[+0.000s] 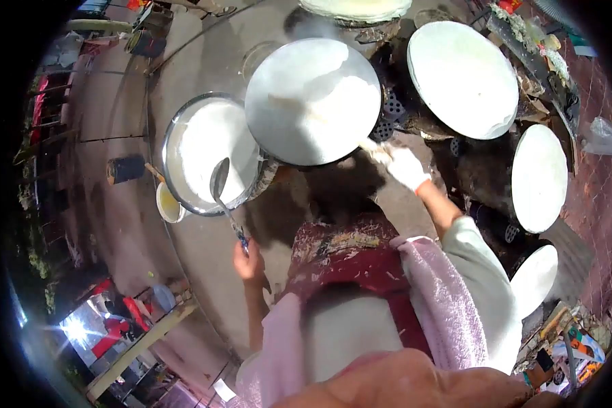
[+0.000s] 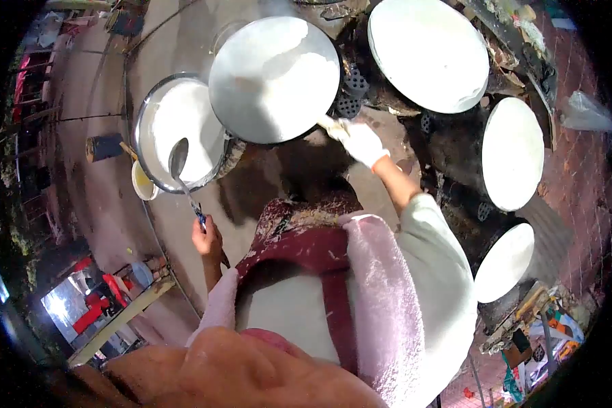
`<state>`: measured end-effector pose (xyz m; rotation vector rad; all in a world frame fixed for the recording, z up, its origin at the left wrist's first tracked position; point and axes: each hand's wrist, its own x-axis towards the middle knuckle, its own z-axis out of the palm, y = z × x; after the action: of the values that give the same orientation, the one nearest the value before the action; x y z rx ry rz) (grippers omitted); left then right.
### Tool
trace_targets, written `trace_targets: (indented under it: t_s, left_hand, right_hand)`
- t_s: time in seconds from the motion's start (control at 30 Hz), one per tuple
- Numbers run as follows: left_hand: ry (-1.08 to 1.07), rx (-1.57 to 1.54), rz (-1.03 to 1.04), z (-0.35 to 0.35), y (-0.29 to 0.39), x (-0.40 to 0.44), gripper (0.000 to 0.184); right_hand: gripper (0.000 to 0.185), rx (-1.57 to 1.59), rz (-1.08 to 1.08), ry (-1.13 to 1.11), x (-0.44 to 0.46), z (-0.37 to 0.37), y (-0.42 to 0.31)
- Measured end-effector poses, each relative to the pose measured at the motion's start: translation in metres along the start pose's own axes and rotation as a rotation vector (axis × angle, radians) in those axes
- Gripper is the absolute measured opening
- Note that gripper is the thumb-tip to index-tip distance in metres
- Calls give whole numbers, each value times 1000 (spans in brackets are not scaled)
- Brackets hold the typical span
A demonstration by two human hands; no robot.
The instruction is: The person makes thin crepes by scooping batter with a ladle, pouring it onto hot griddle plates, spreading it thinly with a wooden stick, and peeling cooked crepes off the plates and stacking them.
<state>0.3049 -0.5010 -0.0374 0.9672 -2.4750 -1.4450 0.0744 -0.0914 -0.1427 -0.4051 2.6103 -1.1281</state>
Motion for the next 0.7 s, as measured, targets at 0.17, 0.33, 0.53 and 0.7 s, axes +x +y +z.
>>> trace_targets:
  t_s: [0.17, 0.33, 0.53, 0.7]
  left_hand:
    - [-10, -91, -198, -3, 26, -10, 15]
    - [105, 57, -171, 0, 10, -24, 16]
    - [108, -15, -232, 3, 39, -28, 14]
    - [27, -170, -191, 3, 64, -10, 13]
  right_hand:
    - [64, -315, 143, 30, 49, -27, 45]
    - [46, -489, 159, 181, 206, -55, 9]
    - [47, -376, -275, 438, 195, -31, -68]
    - [51, 566, 217, 233, 55, -32, -49]
